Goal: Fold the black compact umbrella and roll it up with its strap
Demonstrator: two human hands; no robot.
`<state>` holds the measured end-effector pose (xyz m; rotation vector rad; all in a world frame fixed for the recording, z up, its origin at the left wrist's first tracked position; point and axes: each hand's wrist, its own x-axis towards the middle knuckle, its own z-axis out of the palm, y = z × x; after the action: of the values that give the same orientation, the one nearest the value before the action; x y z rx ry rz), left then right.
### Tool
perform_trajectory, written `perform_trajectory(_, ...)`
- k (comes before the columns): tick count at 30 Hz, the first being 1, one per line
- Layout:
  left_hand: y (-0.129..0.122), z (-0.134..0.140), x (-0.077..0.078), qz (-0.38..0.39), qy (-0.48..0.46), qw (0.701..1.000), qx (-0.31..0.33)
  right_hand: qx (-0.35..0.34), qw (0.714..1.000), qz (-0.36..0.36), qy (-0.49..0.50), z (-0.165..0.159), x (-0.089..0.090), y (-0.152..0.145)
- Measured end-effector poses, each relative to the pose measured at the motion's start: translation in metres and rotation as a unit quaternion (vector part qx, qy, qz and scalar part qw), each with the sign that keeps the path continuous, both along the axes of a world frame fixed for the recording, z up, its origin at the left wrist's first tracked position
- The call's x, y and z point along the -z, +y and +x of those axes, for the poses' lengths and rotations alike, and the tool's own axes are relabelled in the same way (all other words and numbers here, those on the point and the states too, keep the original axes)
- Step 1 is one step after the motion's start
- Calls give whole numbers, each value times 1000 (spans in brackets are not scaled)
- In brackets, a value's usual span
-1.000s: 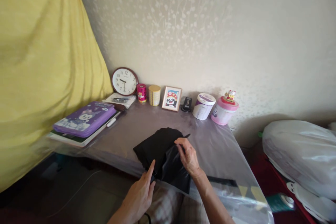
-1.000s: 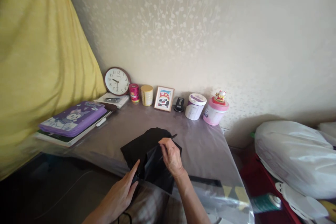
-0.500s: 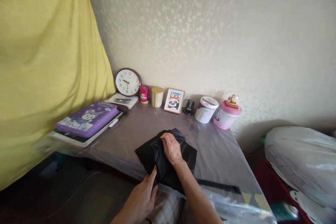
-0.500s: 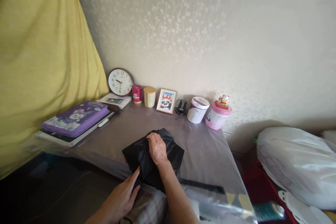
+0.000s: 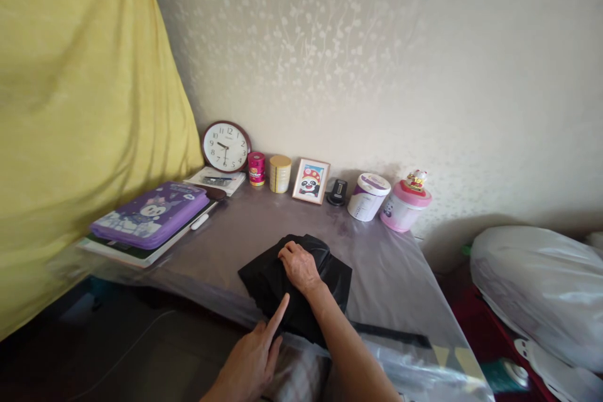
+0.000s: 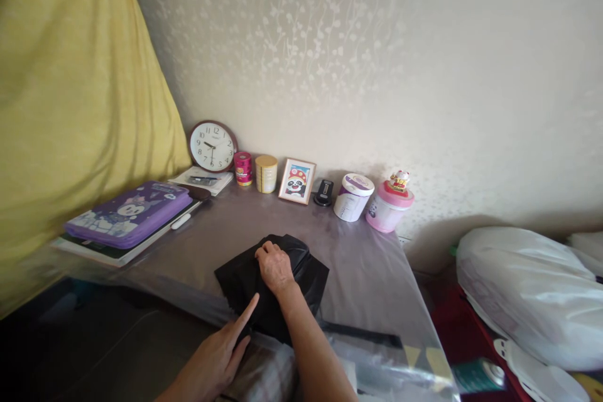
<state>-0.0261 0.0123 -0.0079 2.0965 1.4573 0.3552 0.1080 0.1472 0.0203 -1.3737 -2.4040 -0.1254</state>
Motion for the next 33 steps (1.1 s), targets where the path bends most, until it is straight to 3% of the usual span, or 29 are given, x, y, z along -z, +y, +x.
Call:
perform_trajectory(5, 1, 2, 1, 3, 22, 1000, -2, 0, 1000, -7, -7, 0, 2, 3)
perform_trajectory(8, 0, 2, 4, 3, 13, 1000, -7, -21, 999, 0, 45, 2, -1, 0)
perform_trajectory(13, -1, 2, 13, 21, 7, 1000, -18, -88, 982, 28, 165, 17, -10, -35)
perform_trajectory(17, -2, 1, 17, 32, 6, 999, -14, -113, 979, 24, 170, 36, -2, -59)
perform_trajectory(20, -2, 1, 19, 37, 3, 999, -17, -84, 985, 46, 147, 53, 11, -46)
perform_trajectory(23, 0, 1, 20, 37, 2, 999, -17, -36, 990, 62, 124, 70, 20, -10)
perform_trajectory(26, 0, 1, 20, 35, 6, 999, -16, 51, 988, 72, 128, 83, 17, 20)
perform_trajectory(28, 0, 0, 20, 36, 7, 999, -11, 93, 980, 95, 149, 84, 9, 23)
perform_trajectory(30, 0, 0, 20, 38, 5, 999, -5, 65, 977, 111, 171, 78, 1, 11)
perform_trajectory(33, -1, -1, 20, 45, -8, 999, 1, -77, 983, 65, 153, 61, -3, -17)
